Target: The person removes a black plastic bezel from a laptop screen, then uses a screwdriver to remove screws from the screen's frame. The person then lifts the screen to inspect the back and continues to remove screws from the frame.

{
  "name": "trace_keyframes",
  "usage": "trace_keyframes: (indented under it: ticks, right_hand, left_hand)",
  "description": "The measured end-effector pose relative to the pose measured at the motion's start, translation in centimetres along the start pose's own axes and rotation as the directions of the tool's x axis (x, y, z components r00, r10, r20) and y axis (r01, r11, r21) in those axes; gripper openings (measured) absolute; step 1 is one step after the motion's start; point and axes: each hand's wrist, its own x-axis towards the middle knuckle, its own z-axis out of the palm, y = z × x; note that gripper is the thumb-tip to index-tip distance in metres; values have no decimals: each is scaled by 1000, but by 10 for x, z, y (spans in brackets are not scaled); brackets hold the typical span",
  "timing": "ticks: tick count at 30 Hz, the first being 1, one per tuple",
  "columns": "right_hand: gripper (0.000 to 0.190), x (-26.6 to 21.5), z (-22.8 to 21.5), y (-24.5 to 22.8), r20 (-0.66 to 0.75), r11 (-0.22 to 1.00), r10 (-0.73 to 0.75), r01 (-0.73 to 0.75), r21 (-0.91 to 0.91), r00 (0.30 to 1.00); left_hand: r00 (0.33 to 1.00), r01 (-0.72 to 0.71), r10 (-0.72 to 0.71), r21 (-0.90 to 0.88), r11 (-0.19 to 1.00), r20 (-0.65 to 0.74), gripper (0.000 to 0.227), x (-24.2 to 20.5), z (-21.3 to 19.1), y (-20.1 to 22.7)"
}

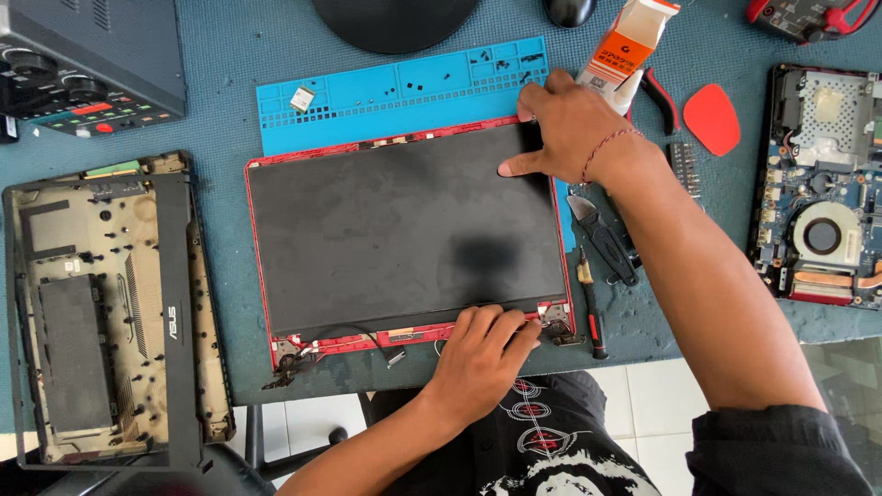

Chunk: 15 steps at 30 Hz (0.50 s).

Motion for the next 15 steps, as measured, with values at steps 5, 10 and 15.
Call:
trace_keyframes:
  ticks: [5,10,15]
  right_hand:
    - [71,3,-12,-7,96,997,68,-70,24,993]
    - [74,5,-18,-12,118,995,98,-96,-21,988]
    - [78,10,-21,-13,193,990,138,-131,-48,971]
  left_hand:
    - [999,15,-16,10,1000,40,16,0,1,2]
    - [996,40,-37,-29,999,82,19,2,0,2]
    - [997,53,-51,-32,998,61,19,0,3,3]
